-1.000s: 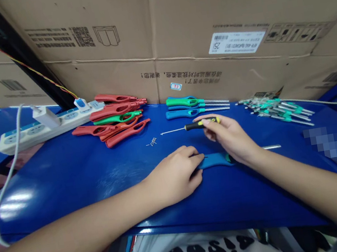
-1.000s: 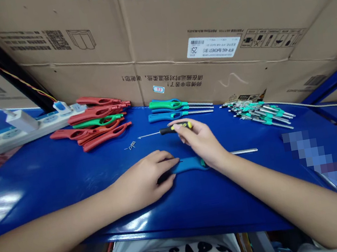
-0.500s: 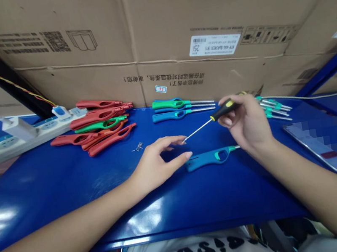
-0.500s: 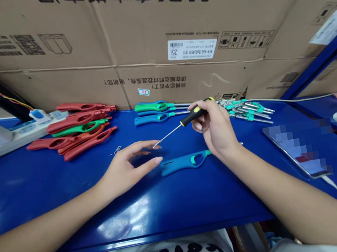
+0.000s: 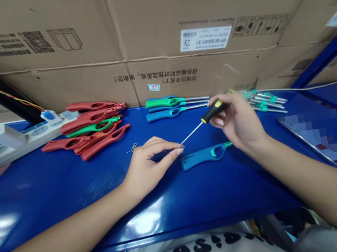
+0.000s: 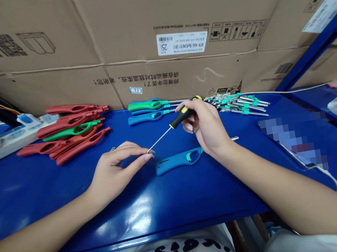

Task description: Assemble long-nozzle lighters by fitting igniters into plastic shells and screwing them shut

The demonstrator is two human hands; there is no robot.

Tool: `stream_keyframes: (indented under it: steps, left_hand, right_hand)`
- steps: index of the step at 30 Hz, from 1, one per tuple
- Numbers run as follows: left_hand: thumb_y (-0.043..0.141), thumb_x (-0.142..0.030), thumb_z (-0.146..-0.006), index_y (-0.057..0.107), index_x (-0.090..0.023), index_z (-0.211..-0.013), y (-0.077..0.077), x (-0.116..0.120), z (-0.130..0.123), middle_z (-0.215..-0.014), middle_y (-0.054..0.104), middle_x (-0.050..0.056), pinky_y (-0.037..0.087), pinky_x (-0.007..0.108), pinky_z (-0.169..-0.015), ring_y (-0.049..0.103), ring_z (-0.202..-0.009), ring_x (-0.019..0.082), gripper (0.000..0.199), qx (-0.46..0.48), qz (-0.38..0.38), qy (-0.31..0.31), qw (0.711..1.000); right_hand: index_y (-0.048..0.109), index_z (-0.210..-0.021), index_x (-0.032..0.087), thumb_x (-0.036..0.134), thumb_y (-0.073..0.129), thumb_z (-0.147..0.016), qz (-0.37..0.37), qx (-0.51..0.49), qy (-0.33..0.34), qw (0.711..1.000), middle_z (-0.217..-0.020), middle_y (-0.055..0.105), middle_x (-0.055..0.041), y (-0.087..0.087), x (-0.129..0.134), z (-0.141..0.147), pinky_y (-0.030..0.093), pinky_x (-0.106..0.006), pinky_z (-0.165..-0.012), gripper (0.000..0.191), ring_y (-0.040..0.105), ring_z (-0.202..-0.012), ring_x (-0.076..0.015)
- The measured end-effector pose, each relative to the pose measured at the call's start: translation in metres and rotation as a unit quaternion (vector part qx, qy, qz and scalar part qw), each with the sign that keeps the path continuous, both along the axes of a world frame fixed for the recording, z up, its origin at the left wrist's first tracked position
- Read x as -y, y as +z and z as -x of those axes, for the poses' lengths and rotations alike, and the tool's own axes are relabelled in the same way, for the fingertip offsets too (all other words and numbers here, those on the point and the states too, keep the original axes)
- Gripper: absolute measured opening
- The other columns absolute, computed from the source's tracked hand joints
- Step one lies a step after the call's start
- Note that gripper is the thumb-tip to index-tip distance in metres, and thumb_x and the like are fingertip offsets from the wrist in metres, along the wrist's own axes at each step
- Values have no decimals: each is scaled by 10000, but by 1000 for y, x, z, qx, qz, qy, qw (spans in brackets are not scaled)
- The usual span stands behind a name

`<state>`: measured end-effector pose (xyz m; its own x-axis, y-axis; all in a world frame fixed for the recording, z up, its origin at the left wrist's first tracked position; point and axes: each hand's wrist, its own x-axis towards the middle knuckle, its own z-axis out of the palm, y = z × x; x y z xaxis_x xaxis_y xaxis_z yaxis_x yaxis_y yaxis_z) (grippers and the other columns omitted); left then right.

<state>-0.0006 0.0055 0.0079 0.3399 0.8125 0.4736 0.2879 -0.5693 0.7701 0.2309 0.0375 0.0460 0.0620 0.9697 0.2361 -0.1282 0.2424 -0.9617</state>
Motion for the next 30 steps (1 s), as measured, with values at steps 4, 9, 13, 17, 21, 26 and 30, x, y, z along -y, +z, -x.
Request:
stream_keyframes:
  steps: [4,9,13,17,21,26,30]
  left_hand:
    - [733,-237,-882,787,-219,-904,0,1,0,-884,782,21,559,330,-817,689,-839,176,61,-5,-6,2,1000]
    - [729,-259,-884,785,-221,-869,-1,0,1,-835,767,19,543,326,-780,672,-800,176,70,-27,-14,-3,1000]
    - [715,-286,-892,788,-224,-864,-1,3,-1,-821,752,20,529,318,-740,656,-787,176,100,-67,17,-28,997]
    - [702,-267,-897,790,-224,-875,1,10,-4,-819,744,18,531,309,-753,653,-793,169,100,-110,41,-101,988]
    - [694,-260,-897,786,-225,-844,5,16,-8,-800,736,14,537,301,-756,655,-787,164,112,-132,70,-133,980]
    - [682,-235,-900,784,-235,-825,5,20,-10,-781,747,7,541,293,-733,667,-759,162,126,-147,70,-147,976]
    - [677,-216,-904,778,-232,-838,2,20,-11,-791,756,3,529,284,-714,666,-760,159,122,-154,63,-143,976]
  right_hand:
    - [573,-706,236,399,567,-852,5,10,-4,1000,-624,337,19,-2,0,-1,313,-277,-456,218,364,-508,-123]
    - [605,-677,232,370,597,-835,-29,29,-5,999,-612,377,13,1,-1,0,291,-270,-443,210,359,-500,-118]
    - [627,-655,228,371,631,-819,-56,82,59,993,-678,515,-6,4,-6,-6,316,-271,-441,217,411,-510,-112]
    - [650,-714,221,361,642,-828,-69,137,175,973,-717,603,-2,8,-9,-15,386,-258,-461,181,490,-534,-114]
    - [632,-828,207,431,656,-848,-72,163,242,954,-820,627,-2,16,2,-14,465,-257,-490,225,550,-580,-112]
    - [625,-979,220,391,674,-893,-102,189,224,951,-831,581,12,18,25,1,520,-264,-546,198,572,-595,-106]
    - [611,-1177,282,409,804,-793,-209,267,53,939,-862,615,-4,8,34,8,544,-317,-649,448,586,-678,-155]
